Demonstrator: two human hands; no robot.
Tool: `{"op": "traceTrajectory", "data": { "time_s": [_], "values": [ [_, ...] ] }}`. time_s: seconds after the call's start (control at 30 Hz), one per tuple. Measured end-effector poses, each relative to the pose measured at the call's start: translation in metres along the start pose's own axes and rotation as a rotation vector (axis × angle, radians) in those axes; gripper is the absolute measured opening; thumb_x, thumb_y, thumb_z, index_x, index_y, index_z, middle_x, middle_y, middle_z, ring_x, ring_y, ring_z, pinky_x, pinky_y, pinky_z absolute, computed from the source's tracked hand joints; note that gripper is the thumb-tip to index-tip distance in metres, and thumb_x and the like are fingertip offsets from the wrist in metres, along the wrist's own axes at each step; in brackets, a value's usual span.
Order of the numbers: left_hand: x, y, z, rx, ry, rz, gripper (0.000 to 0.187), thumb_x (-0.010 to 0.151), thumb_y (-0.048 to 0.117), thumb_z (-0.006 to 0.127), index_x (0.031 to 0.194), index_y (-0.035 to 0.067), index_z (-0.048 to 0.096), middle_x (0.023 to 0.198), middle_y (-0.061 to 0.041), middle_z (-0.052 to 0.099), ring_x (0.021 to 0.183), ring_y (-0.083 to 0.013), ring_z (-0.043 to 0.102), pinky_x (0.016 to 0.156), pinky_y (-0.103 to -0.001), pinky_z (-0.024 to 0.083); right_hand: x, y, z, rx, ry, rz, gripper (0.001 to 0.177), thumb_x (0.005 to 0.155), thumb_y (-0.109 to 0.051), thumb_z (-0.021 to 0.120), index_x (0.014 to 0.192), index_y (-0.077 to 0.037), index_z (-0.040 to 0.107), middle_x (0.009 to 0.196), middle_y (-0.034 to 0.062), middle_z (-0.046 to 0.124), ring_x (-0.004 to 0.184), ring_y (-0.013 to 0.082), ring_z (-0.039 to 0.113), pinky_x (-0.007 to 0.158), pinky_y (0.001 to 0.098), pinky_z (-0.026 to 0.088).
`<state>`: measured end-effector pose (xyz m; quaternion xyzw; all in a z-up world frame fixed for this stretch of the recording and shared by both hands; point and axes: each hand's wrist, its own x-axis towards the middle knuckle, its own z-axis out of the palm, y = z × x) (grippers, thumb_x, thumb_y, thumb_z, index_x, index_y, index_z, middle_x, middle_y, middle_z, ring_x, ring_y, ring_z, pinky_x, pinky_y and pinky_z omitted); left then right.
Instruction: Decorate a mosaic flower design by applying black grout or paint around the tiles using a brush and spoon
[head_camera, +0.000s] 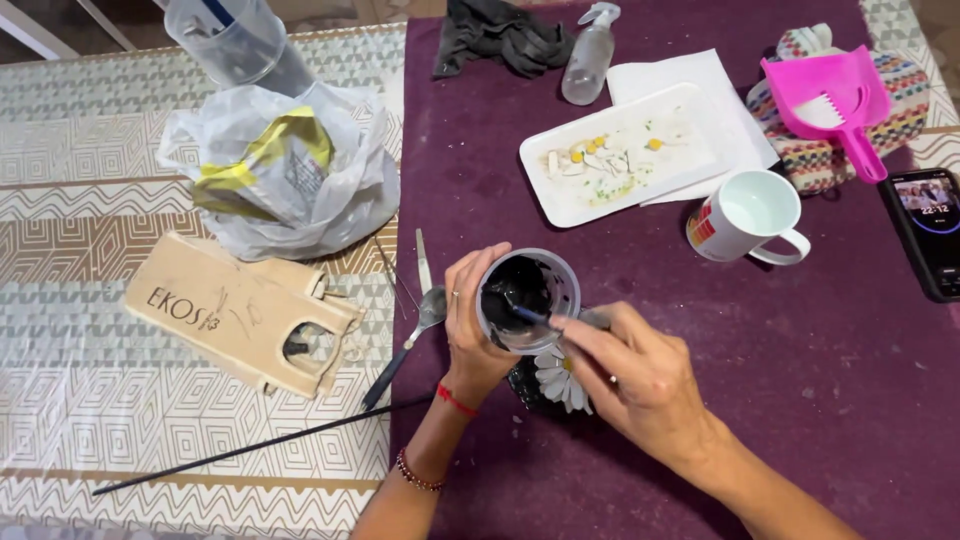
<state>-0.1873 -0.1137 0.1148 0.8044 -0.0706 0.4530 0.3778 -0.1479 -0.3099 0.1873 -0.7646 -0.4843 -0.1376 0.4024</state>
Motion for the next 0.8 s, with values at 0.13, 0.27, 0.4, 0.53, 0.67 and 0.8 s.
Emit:
{"op": "traceTrajectory", "data": {
  "time_s": [0.13,0.27,0.4,0.53,0.67,0.8],
  "values": [
    [-0.007,-0.014,-0.001,0.074,0.024,-0.008,0.085,0.085,0.033,0.088,0.147,-0.003,0.042,0.143,-0.016,0.057,0.129,-0.0364,0.056,0.115,-0.050,0.053,0.000,0.017,-0.017,-0.144,0.085,0.062,0.032,0.094,-0.010,0.078,0.124,-0.005,0.072,0.103,0.0145,0.067,0.081,0.0214,0.061,0.072,0.0329,0.052],
    [0.000,-0.009,-0.005,0.033,0.032,-0.058,0.079,0.083,0.028,0.089,0.143,-0.003,0.047,0.138,-0.018,0.059,0.128,-0.0392,0.057,0.115,-0.053,0.048,-0.020,0.064,-0.059,-0.422,0.543,0.160,0.010,0.113,0.008,0.062,0.116,0.017,0.064,0.118,0.0305,0.065,0.113,0.0451,0.055,0.104,0.0555,0.045],
    [0.010,0.002,0.014,-0.113,0.004,-0.183,0.072,0.081,0.020,0.084,0.141,-0.003,0.050,0.135,-0.020,0.059,0.127,-0.0368,0.056,0.115,-0.047,0.045,-0.067,0.165,-0.061,-0.398,0.745,0.421,0.026,0.111,-0.002,0.058,0.135,0.007,0.058,0.125,0.0223,0.054,0.118,0.0355,0.053,0.105,0.0473,0.042],
    [0.033,0.011,0.048,-0.253,0.035,-0.212,0.085,0.067,0.009,0.094,0.136,-0.008,0.047,0.130,-0.030,0.063,0.120,-0.0483,0.064,0.104,-0.053,0.050,-0.079,0.224,-0.026,0.083,0.787,0.491,0.025,0.114,-0.011,0.055,0.126,0.011,0.055,0.126,0.0279,0.060,0.119,0.0314,0.054,0.106,0.0473,0.042],
    [0.049,0.019,0.069,-0.308,-0.091,-0.339,0.086,0.066,0.014,0.094,0.135,0.001,0.044,0.132,-0.027,0.065,0.120,-0.0492,0.064,0.102,-0.055,0.053,-0.084,0.258,-0.007,0.344,0.980,0.600,0.016,0.106,-0.013,0.065,0.119,-0.007,0.058,0.115,0.0063,0.064,0.105,0.0117,0.061,0.095,0.0283,0.051],
    [0.053,0.019,0.080,-0.289,-0.156,-0.404,0.084,0.068,0.017,0.092,0.135,0.003,0.044,0.129,-0.027,0.066,0.118,-0.0501,0.064,0.099,-0.056,0.054,-0.085,0.288,-0.003,0.536,1.168,0.721,0.032,0.093,-0.006,0.077,0.113,-0.013,0.053,0.078,-0.0025,0.055,0.069,0.0097,0.058,0.067,0.0246,0.057]
  ]
}}
